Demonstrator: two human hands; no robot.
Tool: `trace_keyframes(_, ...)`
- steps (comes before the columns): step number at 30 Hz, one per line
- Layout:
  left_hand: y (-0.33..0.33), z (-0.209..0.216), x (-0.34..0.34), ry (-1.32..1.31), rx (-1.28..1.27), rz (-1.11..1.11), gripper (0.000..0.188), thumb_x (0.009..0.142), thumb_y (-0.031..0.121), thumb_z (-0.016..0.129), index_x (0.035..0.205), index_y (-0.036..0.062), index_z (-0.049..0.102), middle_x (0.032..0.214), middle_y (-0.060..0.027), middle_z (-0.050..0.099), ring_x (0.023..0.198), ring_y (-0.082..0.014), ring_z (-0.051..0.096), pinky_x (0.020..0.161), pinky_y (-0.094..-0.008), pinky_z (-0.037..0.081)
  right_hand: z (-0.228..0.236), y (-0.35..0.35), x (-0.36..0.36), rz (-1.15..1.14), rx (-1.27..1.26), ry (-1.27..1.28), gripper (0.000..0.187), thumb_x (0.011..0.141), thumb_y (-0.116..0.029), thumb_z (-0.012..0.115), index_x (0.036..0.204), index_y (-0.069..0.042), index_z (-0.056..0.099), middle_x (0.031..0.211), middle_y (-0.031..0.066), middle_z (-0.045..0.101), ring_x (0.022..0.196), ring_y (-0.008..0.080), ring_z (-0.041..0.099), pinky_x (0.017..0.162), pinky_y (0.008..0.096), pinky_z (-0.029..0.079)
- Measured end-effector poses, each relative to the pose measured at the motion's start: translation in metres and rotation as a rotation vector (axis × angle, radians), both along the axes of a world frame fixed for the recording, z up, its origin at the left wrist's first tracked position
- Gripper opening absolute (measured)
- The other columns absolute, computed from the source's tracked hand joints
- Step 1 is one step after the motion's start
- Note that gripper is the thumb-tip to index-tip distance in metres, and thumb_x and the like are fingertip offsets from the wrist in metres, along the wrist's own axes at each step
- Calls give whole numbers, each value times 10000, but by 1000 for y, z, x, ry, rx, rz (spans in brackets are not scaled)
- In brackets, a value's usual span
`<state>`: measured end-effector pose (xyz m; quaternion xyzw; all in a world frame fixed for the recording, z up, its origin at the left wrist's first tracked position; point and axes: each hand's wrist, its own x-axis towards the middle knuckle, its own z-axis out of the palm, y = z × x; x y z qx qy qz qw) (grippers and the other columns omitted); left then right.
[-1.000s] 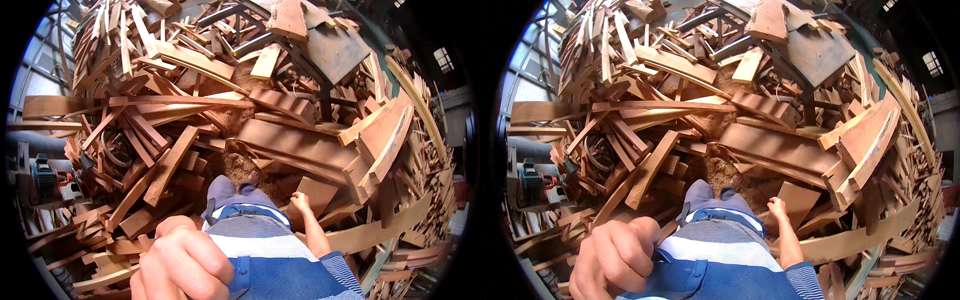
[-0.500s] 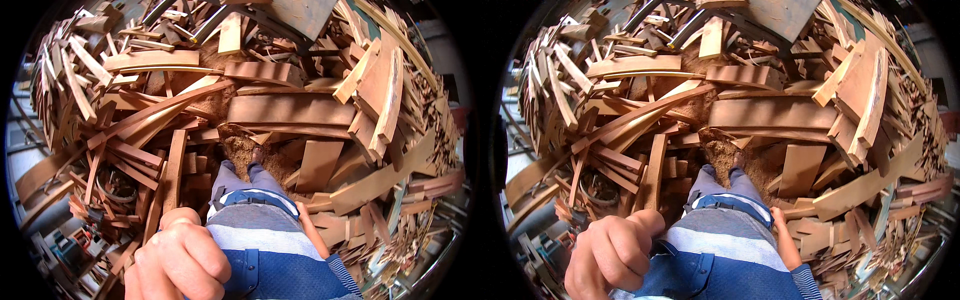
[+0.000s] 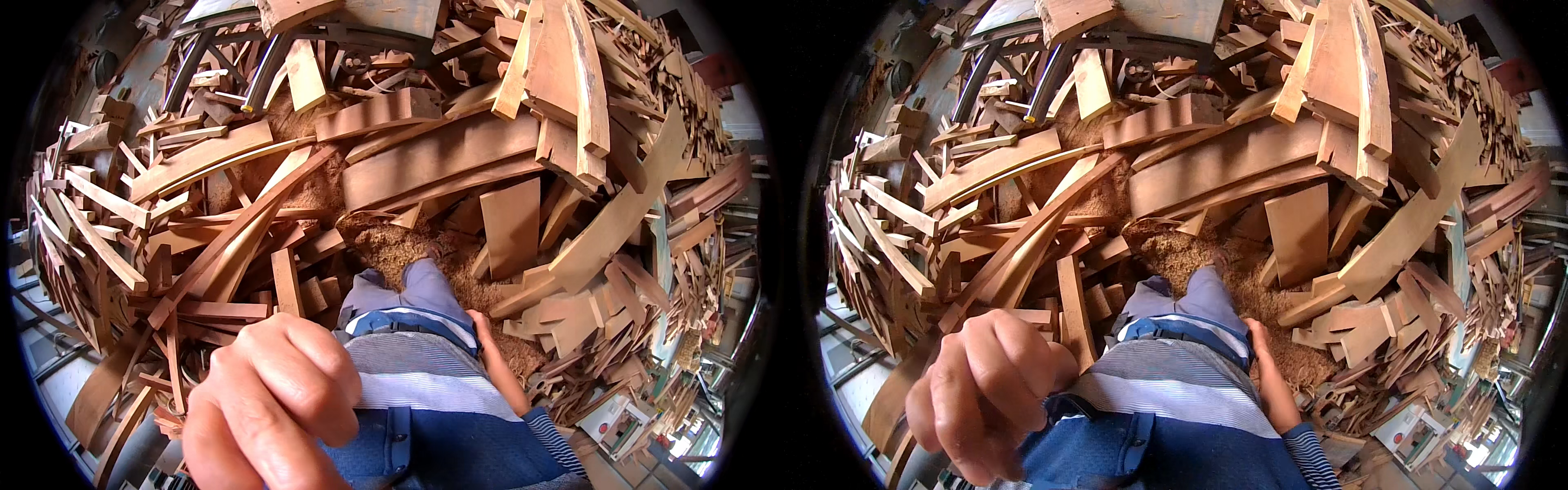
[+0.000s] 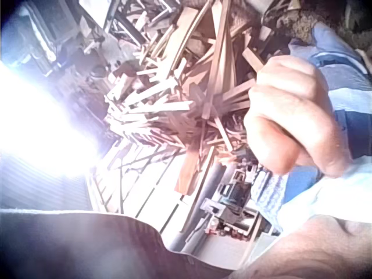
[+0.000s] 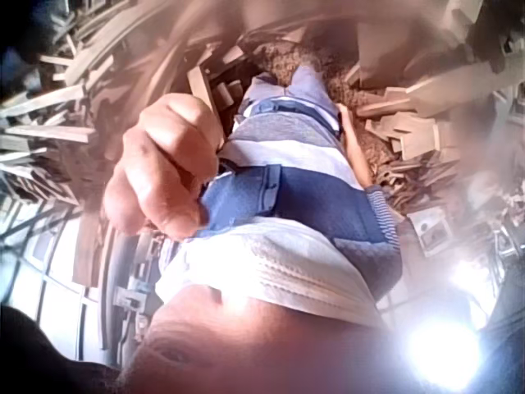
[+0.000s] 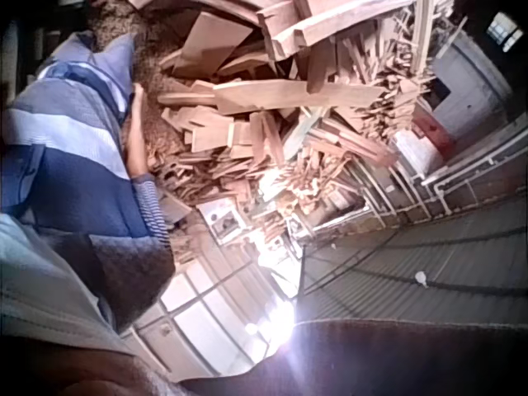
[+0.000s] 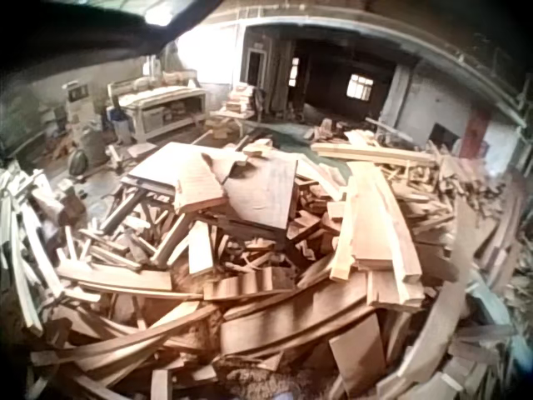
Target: The person clears wood shavings from a woodworking machine using a wooden stick and a hand brush, moving the debris onto the floor.
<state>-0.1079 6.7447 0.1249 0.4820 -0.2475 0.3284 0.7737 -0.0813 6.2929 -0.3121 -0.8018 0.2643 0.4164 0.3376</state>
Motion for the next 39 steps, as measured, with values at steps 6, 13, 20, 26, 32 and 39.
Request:
trace_keyframes(6, -27, 23, 14, -28, 204, 5, 345, 963, 113, 536, 654, 206, 412, 915, 101, 727, 548, -141, 521, 500, -277, 369, -23, -25, -18, -202, 279, -17, 387, 873, -420, 624, 931, -63, 762, 911, 25, 672, 835, 162, 579, 766, 295, 444)
trace_keyframes(13, -77, 38, 57, -61, 279, -100, 344, 957, 87, 499, 644, 203, 413, 804, 48, 707, 530, -136, 507, 499, -286, 379, -49, -57, 21, -116, 167, 89, 430, 846, -433, 627, 911, -26, 749, 852, 51, 680, 782, 182, 592, 699, 334, 439)
trace_keyframes(20, -146, 51, 102, -250, 163, 195, 243, 895, -34, 562, 749, 160, 571, 718, 31, 649, 496, -105, 490, 461, -271, 373, -53, -108, 44, 167, 175, -71, 384, 813, -403, 643, 981, -76, 752, 948, 123, 746, 907, 247, 686, 818, 364, 497)
trace_keyframes(26, -159, 55, 113, -309, 310, 177, 154, 917, 114, 736, 883, 263, 714, 706, -12, 595, 545, -133, 486, 511, -301, 351, -77, -142, 76, 608, 24, -155, 292, 811, -204, 684, 1056, -54, 735, 948, 107, 745, 856, 225, 687, 792, 371, 535)
trace_keyframes(32, -158, 62, 87, -123, 326, 211, 156, 940, 183, 717, 907, 331, 684, 667, -24, 571, 529, -140, 431, 504, -296, 350, -73, -145, 105, 618, -90, -431, 271, 836, -183, 691, 1088, -90, 720, 767, 88, 716, 602, 172, 649, 581, 342, 541)
trace_keyframes(39, -121, 67, 71, -110, 498, 366, 149, 945, 176, 699, 929, 323, 677, 659, -28, 546, 546, -136, 426, 498, -296, 337, -46, -81, 73, 597, -67, -309, 245, 835, -208, 689, 1015, -47, 731, 871, 109, 745, 756, 216, 705, 720, 352, 560)
